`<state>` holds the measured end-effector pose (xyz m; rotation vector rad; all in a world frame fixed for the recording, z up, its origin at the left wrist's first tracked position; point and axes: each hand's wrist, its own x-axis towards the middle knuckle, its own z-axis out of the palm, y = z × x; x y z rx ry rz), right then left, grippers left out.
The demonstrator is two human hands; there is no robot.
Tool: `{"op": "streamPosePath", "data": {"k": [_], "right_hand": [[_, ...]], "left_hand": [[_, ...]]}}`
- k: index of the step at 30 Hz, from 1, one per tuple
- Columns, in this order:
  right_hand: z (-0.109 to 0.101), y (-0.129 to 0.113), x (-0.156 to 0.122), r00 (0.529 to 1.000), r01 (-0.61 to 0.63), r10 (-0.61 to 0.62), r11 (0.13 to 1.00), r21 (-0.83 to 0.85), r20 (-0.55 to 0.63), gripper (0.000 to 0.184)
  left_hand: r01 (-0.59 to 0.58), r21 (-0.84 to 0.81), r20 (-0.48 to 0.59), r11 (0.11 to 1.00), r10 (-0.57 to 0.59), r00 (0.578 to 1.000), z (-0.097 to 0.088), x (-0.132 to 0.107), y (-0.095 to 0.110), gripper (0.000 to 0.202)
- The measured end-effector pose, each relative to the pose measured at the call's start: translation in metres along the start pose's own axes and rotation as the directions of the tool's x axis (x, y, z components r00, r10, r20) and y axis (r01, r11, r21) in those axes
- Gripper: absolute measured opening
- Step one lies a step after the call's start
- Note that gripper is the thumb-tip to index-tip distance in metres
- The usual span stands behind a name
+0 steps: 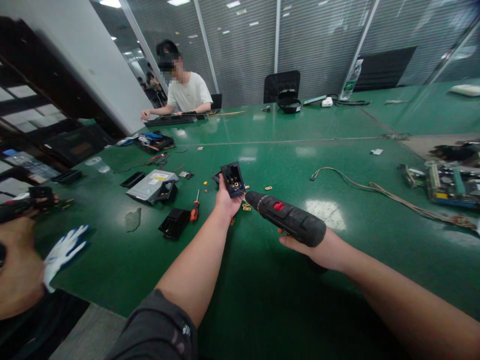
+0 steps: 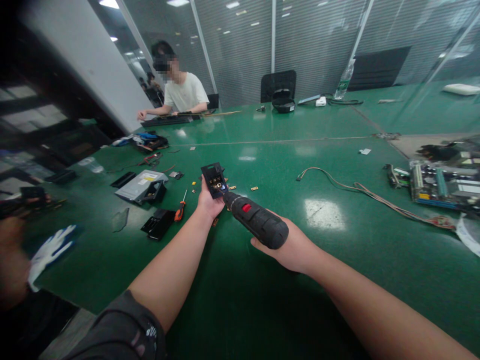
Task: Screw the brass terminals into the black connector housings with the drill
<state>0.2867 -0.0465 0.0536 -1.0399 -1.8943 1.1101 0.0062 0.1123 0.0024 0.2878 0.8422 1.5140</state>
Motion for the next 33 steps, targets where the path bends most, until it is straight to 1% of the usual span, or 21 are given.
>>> {"op": "streamPosePath", "data": {"k": [5,10,16,33], "right_hand": [[0.0000,-0.0005,-0.0001,1.000,0.008,-0.008,1.000,0.005,-0.009,0.028],[-0.0004,-0.0014,0.0004,1.000,0.020,-0.020,1.000,0.008,-0.012,0.025],[-0.0008,-0.0017,0.0006,1.000,0.015,-0.015,1.000,0.018,-0.014,0.025],[-0.0009,-0.0009,0.0003,1.000,0.014,-0.014,1.000,0.005,-0.005,0.026]], "left_hand": [[-0.002,-0.002,0.019,1.000,0.003,1.000,-0.0014,0.0018,-0.0002,0.062],[0.004,-0.004,0.010,1.000,-0.004,1.000,-0.0001,0.0003,0.0002,0.063],[0.006,-0.009,-0.004,1.000,-0.006,1.000,0.0010,-0.0007,0.0002,0.063],[0.009,0.004,0.004,1.000,-0.009,1.000,0.0002,0.0004,0.0003,0.065]]}}
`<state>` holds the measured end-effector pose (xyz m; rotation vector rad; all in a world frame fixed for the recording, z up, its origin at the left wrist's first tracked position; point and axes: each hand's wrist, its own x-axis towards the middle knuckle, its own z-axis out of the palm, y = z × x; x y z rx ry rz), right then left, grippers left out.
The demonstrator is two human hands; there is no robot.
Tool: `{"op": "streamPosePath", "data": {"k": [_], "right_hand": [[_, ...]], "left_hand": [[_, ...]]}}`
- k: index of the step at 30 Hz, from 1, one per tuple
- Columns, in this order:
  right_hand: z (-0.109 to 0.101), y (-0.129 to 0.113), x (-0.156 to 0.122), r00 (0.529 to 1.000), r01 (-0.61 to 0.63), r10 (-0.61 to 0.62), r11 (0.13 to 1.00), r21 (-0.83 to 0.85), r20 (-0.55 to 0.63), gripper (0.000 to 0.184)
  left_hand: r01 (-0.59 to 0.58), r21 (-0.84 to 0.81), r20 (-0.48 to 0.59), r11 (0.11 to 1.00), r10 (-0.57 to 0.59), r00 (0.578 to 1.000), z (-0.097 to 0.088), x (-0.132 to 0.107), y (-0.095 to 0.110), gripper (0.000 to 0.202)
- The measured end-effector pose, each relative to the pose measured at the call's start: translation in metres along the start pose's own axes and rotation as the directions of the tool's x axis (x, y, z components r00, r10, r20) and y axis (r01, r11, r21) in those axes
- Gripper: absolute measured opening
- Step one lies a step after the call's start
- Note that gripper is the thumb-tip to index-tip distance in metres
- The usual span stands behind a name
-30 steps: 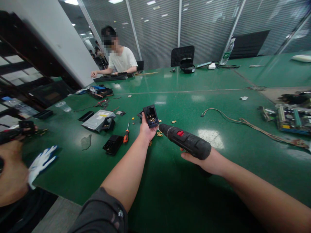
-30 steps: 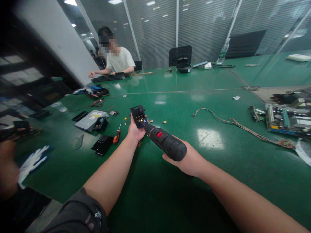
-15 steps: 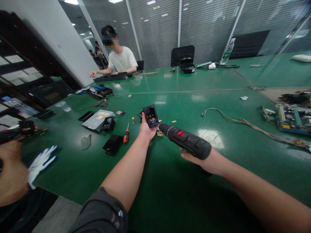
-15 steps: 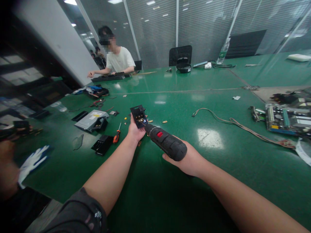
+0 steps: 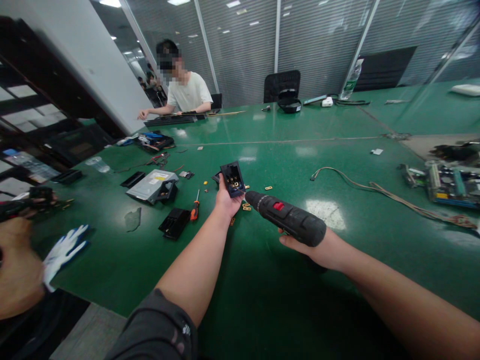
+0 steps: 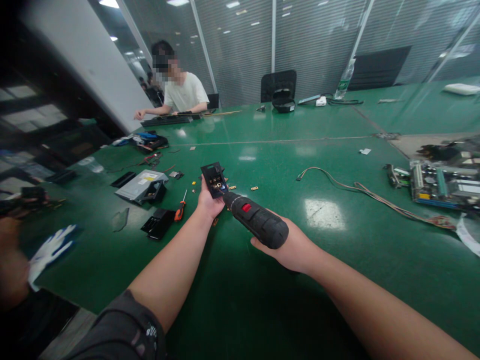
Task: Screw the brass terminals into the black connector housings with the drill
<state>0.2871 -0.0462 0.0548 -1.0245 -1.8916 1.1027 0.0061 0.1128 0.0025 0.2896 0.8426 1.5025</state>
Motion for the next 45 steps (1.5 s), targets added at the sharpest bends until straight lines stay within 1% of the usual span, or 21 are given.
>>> {"op": "streamPosePath", "data": {"k": [6,11,18,24,29,34,45], "right_hand": [[0.0005,0.0025,0.0001,1.000,0.010,-0.010,1.000,0.001,-0.009,0.025],[0.0016,0.0032,-0.0004,1.000,-0.002,0.002,1.000,0.006,-0.014,0.028],[0.0030,0.0028,-0.0008,1.000,-0.014,0.014,1.000,0.002,-0.023,0.030],[0.0021,0.0032,-0.0010,1.000,-0.014,0.014,1.000,0.004,-0.008,0.026],[0.0026,0.0029,0.0001,1.000,0.010,-0.009,1.000,0.006,-0.013,0.029],[0.0030,0.0010,0.0008,1.000,-0.007,0.007,1.000,0.013,-0.008,0.033],[0.0021,0.0002,0.0009,1.000,-0.001,0.001,1.000,0.006,-0.003,0.031]], "left_hand": [[0.002,-0.004,-0.006,1.000,-0.002,1.000,0.0012,-0.0003,0.0006,0.064],[0.005,-0.012,-0.017,1.000,-0.005,1.000,0.0023,-0.0022,0.0009,0.064],[0.000,-0.015,-0.004,1.000,0.000,1.000,-0.0002,0.0000,0.0003,0.063],[0.006,-0.017,0.006,1.000,-0.006,1.000,0.0007,-0.0013,0.0006,0.062],[-0.002,-0.006,0.027,1.000,0.002,1.000,-0.0016,-0.0005,0.0009,0.062],[-0.001,-0.010,0.017,1.000,0.001,1.000,-0.0020,0.0007,0.0002,0.062],[0.003,-0.014,0.014,1.000,-0.003,1.000,-0.0010,-0.0010,0.0005,0.061]]}}
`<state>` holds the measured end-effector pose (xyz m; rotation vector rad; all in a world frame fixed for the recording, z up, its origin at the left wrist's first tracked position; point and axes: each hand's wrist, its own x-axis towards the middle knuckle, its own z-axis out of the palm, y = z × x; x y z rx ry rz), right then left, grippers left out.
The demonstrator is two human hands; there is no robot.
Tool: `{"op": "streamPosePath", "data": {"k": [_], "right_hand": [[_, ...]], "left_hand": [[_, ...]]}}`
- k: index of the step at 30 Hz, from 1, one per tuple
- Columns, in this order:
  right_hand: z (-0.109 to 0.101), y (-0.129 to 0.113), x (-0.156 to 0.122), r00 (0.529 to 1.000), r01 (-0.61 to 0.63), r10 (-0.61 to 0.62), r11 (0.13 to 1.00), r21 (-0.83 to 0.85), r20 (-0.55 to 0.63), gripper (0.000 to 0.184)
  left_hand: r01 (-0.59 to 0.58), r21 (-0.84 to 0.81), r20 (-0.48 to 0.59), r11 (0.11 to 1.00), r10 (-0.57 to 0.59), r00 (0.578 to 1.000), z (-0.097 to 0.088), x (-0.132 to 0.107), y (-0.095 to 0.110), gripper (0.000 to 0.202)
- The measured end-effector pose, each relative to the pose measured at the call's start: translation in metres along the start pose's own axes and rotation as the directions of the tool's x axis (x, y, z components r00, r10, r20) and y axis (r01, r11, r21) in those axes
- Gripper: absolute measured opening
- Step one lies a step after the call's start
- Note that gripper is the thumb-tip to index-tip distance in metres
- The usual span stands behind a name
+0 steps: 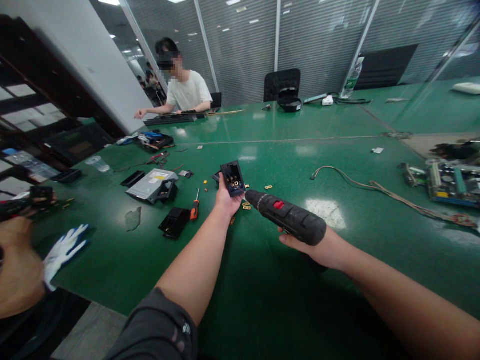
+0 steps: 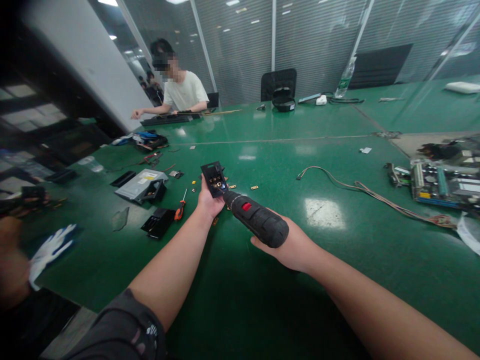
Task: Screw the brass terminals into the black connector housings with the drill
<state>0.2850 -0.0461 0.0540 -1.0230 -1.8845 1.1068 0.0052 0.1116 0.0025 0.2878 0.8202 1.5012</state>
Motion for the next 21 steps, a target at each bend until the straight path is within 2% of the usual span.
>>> {"op": "streamPosePath", "data": {"k": [10,21], "right_hand": [[-0.0010,0.0023,-0.0002,1.000,0.018,-0.018,1.000,-0.008,0.004,0.029],[-0.0012,-0.0007,-0.0005,1.000,-0.016,0.016,1.000,-0.009,0.016,0.029]], "left_hand": [[0.000,0.000,-0.001,1.000,0.000,1.000,0.0006,0.0009,0.0000,0.062],[0.008,0.014,-0.003,1.000,-0.008,1.000,-0.0018,0.0022,0.0000,0.063]]}}
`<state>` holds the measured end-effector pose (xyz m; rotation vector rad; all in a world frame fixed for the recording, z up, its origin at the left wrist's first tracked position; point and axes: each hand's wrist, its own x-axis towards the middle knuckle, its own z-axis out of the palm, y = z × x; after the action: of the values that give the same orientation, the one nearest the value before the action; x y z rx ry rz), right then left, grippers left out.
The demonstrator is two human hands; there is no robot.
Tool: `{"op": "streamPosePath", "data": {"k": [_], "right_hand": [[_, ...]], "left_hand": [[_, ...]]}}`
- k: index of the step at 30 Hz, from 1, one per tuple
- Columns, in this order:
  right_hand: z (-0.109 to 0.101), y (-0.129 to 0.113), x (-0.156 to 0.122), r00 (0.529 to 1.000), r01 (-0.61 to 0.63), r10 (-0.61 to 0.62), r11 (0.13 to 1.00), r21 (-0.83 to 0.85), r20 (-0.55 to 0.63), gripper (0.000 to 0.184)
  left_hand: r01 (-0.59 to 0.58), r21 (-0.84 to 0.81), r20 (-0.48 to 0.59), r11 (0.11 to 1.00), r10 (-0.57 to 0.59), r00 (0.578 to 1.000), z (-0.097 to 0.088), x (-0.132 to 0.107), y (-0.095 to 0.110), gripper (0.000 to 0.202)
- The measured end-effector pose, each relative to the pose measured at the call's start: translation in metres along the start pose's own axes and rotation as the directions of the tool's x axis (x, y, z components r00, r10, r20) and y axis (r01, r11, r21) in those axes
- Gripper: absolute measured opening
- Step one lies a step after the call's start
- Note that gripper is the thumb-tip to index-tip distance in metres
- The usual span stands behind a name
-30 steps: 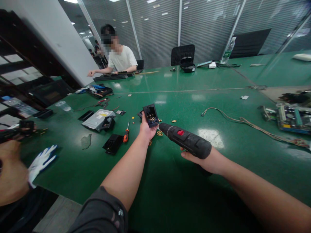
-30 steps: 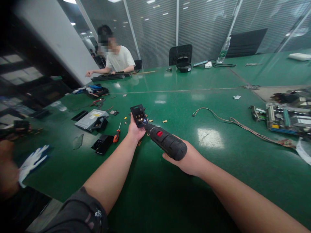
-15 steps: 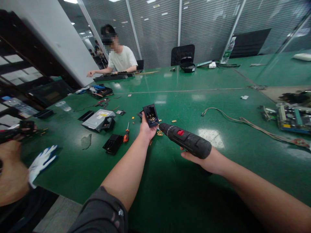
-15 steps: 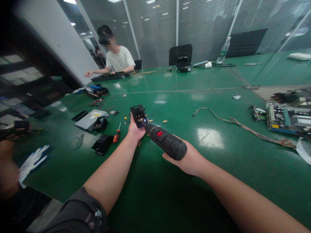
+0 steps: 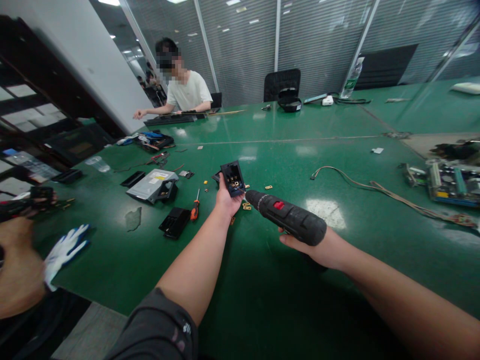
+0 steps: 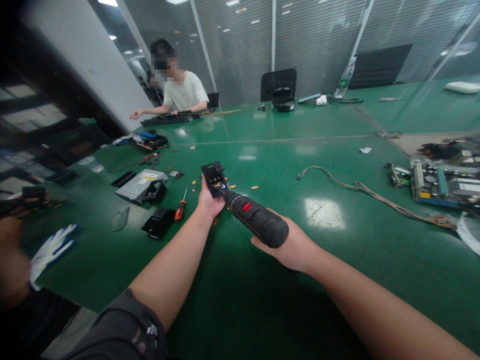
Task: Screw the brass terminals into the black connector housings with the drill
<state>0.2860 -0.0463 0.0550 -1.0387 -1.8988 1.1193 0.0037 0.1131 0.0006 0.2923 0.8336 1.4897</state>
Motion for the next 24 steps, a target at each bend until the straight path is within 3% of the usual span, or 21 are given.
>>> {"op": "streamPosePath", "data": {"k": [8,24], "right_hand": [[0.0018,0.0003,0.0001,1.000,0.003,-0.002,1.000,0.011,-0.021,0.035],[-0.0006,-0.0016,0.0002,0.999,0.039,-0.039,0.999,0.005,-0.020,0.028]], "left_hand": [[0.002,-0.012,0.009,1.000,-0.002,1.000,0.0023,-0.0020,0.0004,0.063],[-0.011,-0.004,-0.013,1.000,0.011,1.000,0.0023,-0.0022,-0.0002,0.063]]}}
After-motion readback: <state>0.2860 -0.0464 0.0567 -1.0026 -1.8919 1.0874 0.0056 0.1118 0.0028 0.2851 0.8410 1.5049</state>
